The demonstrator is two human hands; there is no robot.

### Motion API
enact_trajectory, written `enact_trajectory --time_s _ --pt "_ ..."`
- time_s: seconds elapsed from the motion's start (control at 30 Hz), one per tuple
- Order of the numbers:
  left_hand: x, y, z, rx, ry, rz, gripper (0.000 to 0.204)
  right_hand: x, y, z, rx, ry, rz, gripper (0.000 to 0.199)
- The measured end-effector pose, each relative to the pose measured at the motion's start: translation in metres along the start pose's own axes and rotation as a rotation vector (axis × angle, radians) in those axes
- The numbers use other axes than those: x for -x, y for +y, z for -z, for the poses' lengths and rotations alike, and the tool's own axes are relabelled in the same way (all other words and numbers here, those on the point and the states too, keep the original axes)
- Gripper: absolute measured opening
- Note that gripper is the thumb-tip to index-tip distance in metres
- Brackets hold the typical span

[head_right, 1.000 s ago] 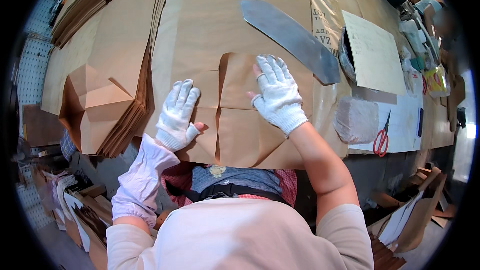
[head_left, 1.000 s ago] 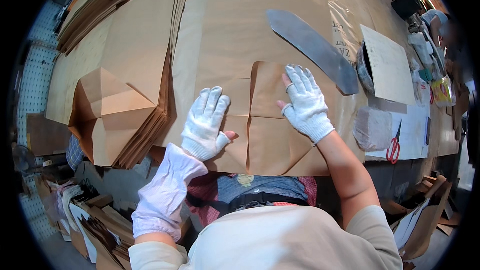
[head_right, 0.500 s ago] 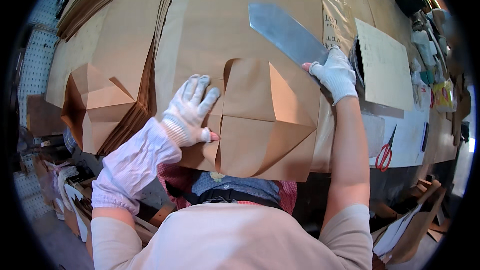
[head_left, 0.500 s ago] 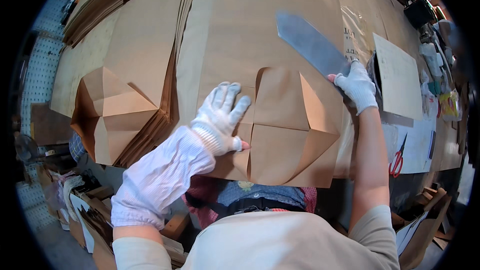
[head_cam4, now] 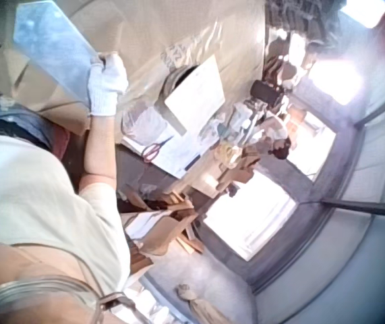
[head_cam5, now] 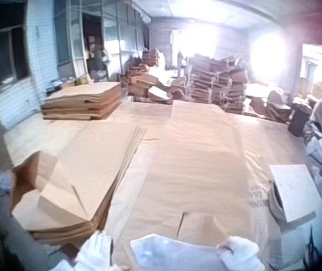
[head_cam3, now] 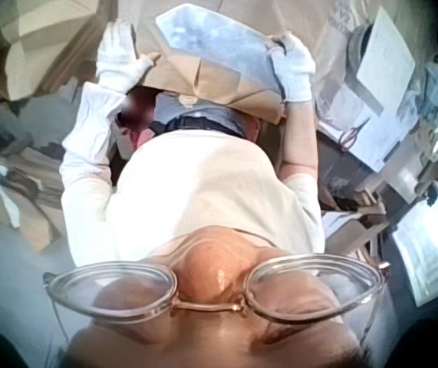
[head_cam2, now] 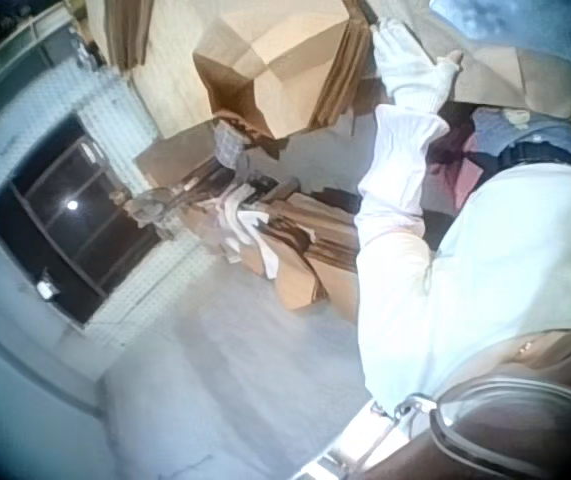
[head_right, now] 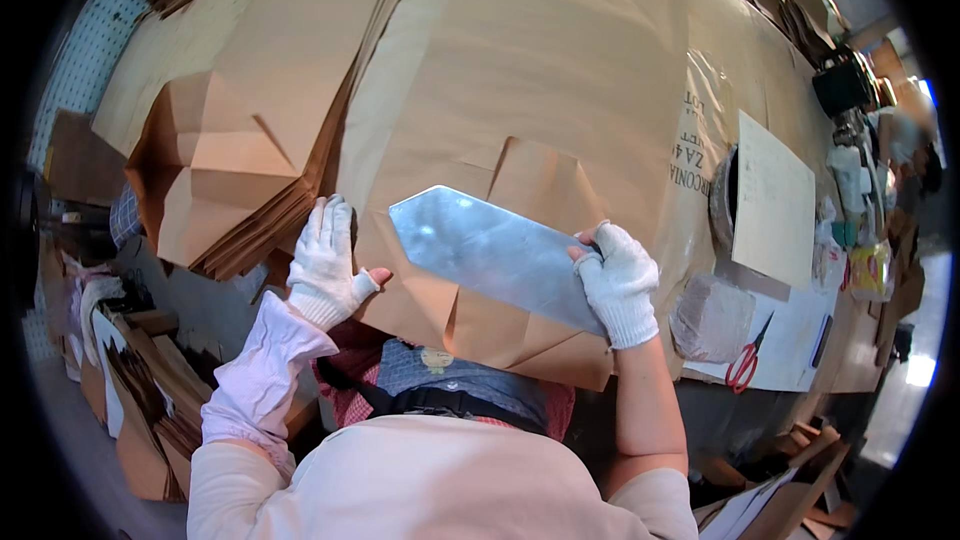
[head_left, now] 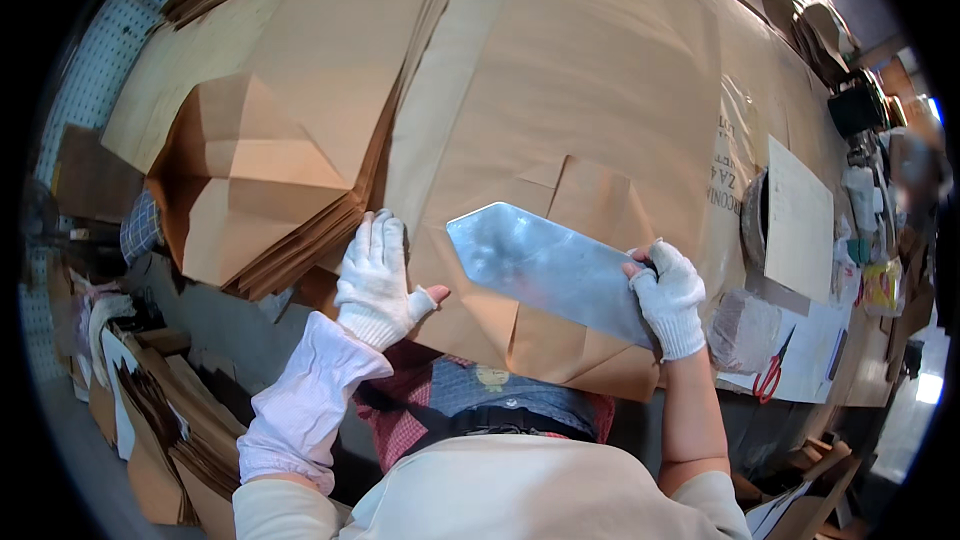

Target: The person folds brown cardboard sheets on a workbench using a metal straightedge to crease the folds. The person repeatedly picks up sheets, aligns them, folds them, and presses the crease with the straightedge.

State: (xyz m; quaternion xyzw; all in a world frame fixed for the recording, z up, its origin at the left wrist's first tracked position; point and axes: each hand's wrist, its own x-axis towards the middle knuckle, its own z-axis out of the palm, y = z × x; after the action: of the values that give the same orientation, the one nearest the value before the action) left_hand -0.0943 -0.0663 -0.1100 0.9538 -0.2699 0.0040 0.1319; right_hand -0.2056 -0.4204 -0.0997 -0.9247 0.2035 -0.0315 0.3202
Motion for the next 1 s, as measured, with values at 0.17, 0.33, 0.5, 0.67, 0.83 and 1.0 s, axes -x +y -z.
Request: enact_trajectory --time_s 0.17,0.33,0.5,0.67,0.83,1.0 --pt "-0.004 0.03 -0.003 0.306 0.021 -0.409 0.076 -0.017 -0.014 -0.007 0.043 -0.062 0.042 0.017" --pt "0.005 0.035 -0.018 0.292 0.009 -0.396 0.072 -0.022 -0.015 -0.01 0.086 -0.078 0.054 0.017" --pt "0.005 0.032 -0.013 0.27 -0.006 -0.394 0.072 -0.023 -0.016 -0.015 0.109 -0.061 0.115 0.017" --pt "-0.002 0.03 0.002 0.233 -0.067 -0.393 0.07 -0.025 -0.024 -0.017 0.122 -0.088 0.085 0.018" --pt "0.007 0.046 -0.017 0.176 -0.059 -0.424 0.068 -0.001 0.003 -0.029 0.234 0.179 0.542 0.05" --pt "0.004 0.053 -0.004 -0.003 -0.138 -0.48 0.068 0.032 -0.015 -0.021 0.213 0.074 0.46 0.077"
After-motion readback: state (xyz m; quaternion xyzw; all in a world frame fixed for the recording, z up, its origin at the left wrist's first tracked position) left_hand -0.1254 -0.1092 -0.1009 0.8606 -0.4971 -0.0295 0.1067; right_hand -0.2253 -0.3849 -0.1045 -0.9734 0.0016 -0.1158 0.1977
